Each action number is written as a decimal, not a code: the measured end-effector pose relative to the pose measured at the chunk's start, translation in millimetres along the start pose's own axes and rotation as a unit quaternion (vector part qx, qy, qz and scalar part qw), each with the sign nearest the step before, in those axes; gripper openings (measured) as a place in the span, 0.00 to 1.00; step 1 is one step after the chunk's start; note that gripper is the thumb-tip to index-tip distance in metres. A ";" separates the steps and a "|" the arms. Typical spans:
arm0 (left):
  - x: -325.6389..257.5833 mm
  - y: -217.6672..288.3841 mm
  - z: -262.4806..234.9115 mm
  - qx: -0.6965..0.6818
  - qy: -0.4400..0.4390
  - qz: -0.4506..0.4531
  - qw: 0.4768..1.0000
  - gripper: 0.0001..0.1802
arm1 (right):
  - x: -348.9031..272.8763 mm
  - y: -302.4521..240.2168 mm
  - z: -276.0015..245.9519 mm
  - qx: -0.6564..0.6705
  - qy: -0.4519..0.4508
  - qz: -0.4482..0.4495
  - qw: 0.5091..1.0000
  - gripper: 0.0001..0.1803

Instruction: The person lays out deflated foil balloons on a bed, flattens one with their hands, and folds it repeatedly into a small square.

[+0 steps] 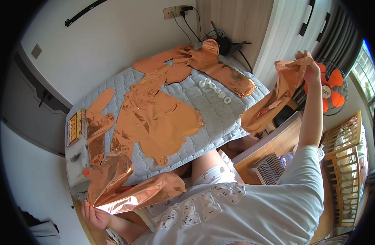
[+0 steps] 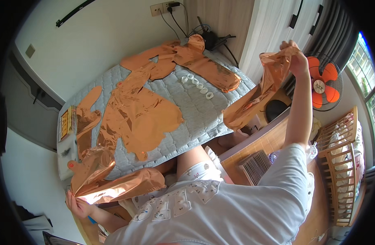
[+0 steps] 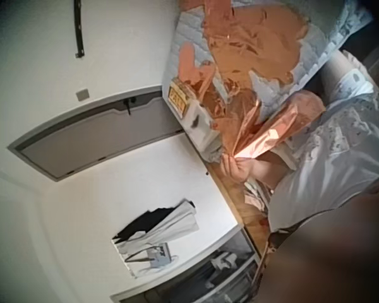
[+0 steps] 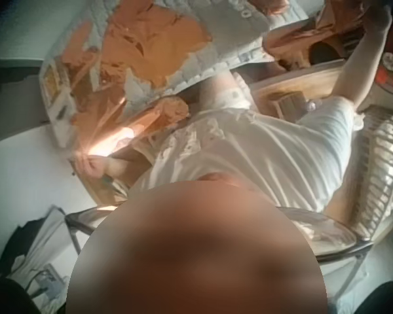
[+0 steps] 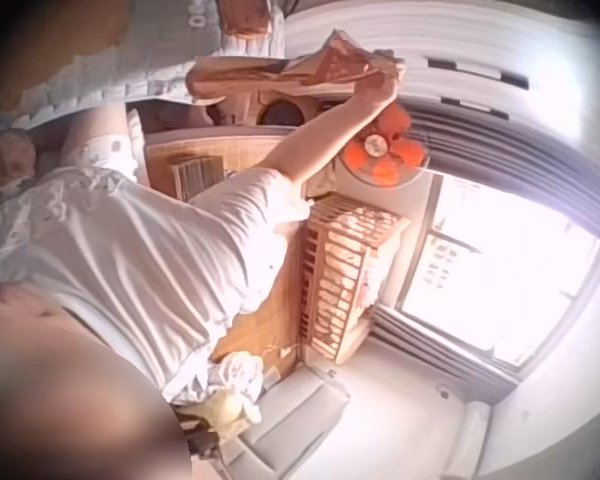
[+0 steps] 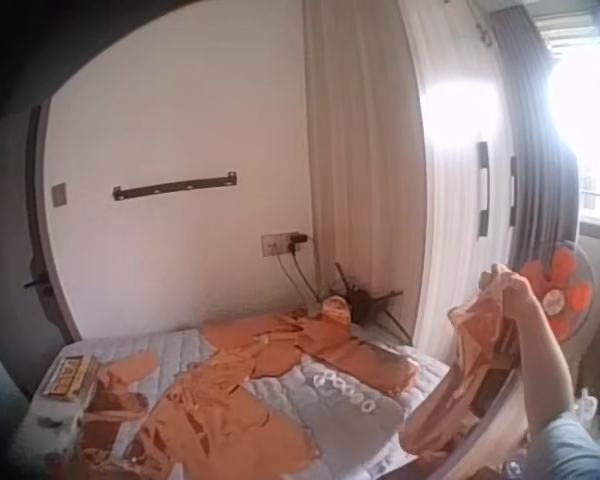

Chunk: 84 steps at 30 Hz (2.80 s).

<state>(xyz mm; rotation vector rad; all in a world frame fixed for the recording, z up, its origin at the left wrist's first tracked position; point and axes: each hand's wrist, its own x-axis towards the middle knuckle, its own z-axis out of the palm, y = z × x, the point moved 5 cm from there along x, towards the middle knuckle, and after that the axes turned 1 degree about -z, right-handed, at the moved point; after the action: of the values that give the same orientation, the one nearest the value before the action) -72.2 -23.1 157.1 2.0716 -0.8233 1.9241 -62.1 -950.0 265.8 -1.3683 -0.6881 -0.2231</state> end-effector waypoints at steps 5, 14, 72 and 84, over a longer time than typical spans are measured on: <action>0.4 2.3 -2.2 0.014 -0.020 -0.001 1.000 0.04 | 16.8 23.1 -16.5 -0.028 0.170 0.046 0.984 0.22; 3.5 1.6 5.0 0.052 -0.022 0.002 0.998 0.04 | 63.2 33.1 40.0 0.083 0.068 0.029 0.994 0.22; 111.1 117.2 71.3 -0.485 0.055 -0.048 0.872 0.05 | 91.8 266.6 453.7 0.289 -0.354 0.274 0.846 0.65; 92.4 104.7 84.5 -0.485 0.014 -0.017 0.874 0.10 | 50.9 245.1 440.5 0.196 -0.168 0.337 0.905 0.31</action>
<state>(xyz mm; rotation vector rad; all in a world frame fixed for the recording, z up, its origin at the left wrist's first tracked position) -54.1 -176.0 211.3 1.3902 -1.3529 1.0974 -33.6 -467.9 112.6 -1.1818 -0.4646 0.6869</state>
